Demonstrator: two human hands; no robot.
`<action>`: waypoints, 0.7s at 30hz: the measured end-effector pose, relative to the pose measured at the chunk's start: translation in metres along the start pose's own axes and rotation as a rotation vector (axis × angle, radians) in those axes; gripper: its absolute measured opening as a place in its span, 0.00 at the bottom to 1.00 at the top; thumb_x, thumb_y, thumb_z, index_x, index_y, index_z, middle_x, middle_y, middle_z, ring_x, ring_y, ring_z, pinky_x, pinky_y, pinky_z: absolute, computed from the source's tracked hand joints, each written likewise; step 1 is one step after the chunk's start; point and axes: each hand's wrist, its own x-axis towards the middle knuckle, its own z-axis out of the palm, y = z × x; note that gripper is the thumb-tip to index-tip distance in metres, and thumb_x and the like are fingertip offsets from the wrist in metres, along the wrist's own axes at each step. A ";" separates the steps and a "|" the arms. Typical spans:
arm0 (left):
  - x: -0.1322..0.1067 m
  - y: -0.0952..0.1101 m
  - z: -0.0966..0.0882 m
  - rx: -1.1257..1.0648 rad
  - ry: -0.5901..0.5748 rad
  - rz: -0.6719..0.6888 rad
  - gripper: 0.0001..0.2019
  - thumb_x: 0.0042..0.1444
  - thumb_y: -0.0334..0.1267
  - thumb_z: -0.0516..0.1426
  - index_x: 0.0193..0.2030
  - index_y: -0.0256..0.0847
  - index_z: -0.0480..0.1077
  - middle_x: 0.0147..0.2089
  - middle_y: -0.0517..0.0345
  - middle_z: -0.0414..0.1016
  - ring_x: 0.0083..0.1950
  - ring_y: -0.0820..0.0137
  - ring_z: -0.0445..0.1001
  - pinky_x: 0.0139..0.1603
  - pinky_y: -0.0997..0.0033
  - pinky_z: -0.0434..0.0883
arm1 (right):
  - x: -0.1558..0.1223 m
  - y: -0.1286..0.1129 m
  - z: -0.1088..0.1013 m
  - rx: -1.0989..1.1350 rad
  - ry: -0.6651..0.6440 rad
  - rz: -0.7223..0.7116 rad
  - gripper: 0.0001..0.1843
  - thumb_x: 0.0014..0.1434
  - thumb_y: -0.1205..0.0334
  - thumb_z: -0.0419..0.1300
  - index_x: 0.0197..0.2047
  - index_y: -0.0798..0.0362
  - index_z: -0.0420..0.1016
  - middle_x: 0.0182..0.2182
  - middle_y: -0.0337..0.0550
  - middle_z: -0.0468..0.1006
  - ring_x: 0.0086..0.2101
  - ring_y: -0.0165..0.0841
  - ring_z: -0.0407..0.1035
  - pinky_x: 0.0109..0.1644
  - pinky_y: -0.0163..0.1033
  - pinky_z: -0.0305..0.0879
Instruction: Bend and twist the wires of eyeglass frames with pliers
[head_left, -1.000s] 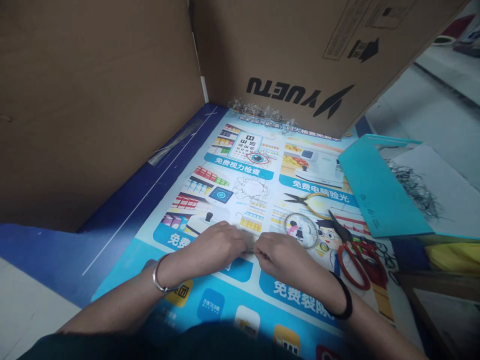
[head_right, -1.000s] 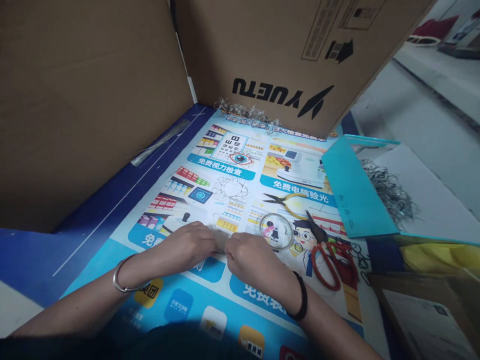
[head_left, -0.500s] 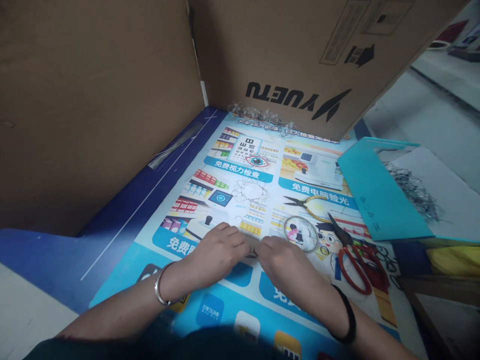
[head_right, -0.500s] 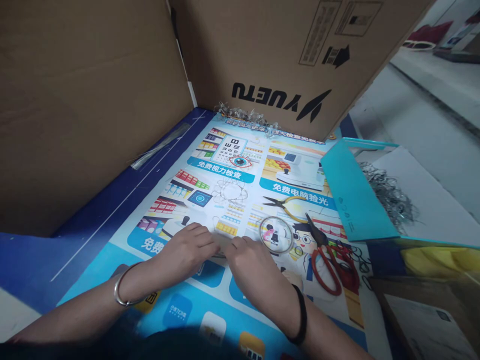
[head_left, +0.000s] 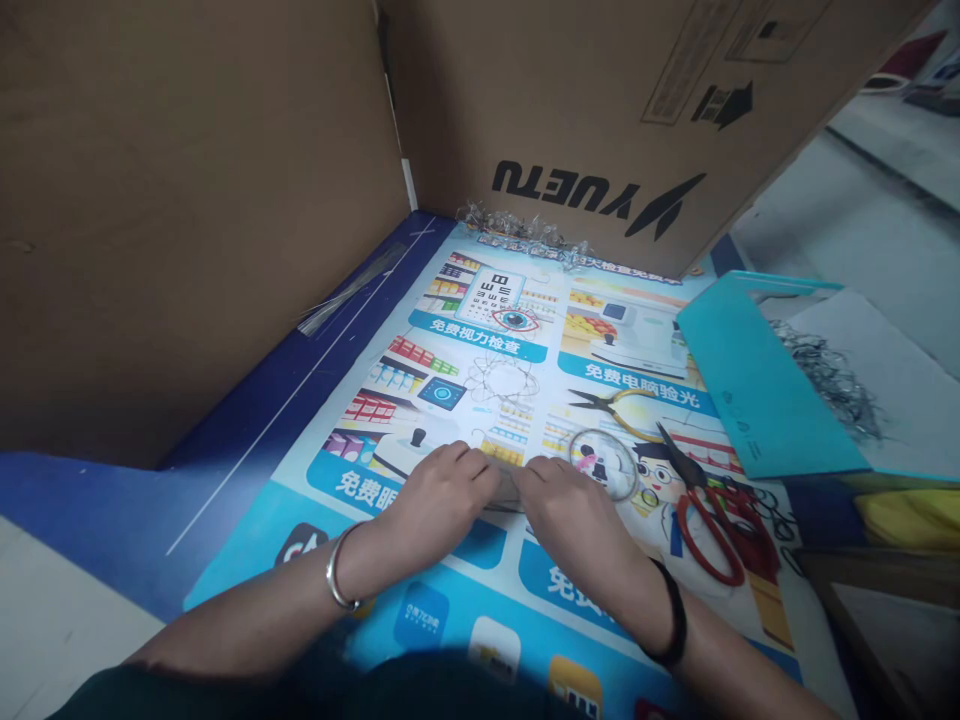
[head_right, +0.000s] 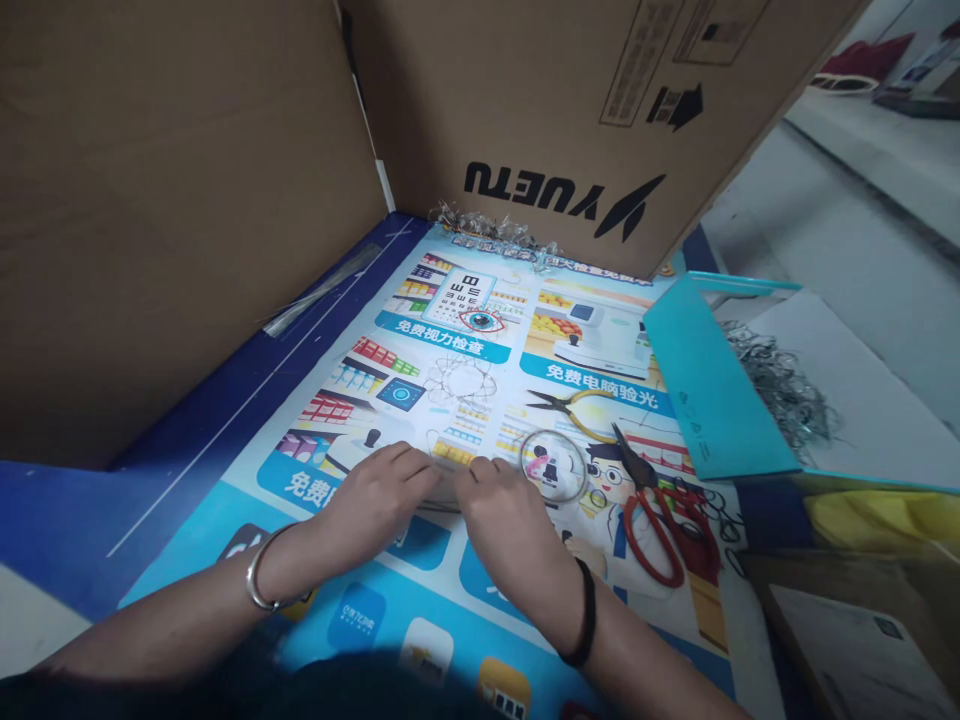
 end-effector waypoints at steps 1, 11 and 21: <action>0.000 -0.001 0.002 -0.016 0.011 -0.022 0.08 0.53 0.22 0.50 0.31 0.37 0.66 0.31 0.55 0.67 0.35 0.65 0.65 0.35 0.65 0.67 | 0.001 0.002 0.002 0.048 0.004 0.014 0.09 0.56 0.75 0.52 0.32 0.55 0.72 0.29 0.44 0.72 0.31 0.33 0.65 0.33 0.36 0.55; 0.006 -0.009 0.008 -0.567 0.052 -0.348 0.07 0.55 0.27 0.52 0.31 0.39 0.70 0.31 0.59 0.72 0.34 0.72 0.70 0.34 0.73 0.66 | 0.012 0.015 0.008 0.811 0.006 0.245 0.06 0.53 0.68 0.55 0.27 0.52 0.71 0.23 0.34 0.71 0.26 0.26 0.64 0.30 0.32 0.57; 0.012 -0.006 0.014 -1.023 -0.007 -0.612 0.03 0.52 0.34 0.54 0.28 0.38 0.67 0.25 0.64 0.67 0.27 0.76 0.65 0.29 0.77 0.62 | 0.015 0.018 0.023 1.435 -0.091 0.429 0.11 0.49 0.54 0.62 0.29 0.54 0.71 0.24 0.36 0.71 0.25 0.28 0.68 0.31 0.35 0.67</action>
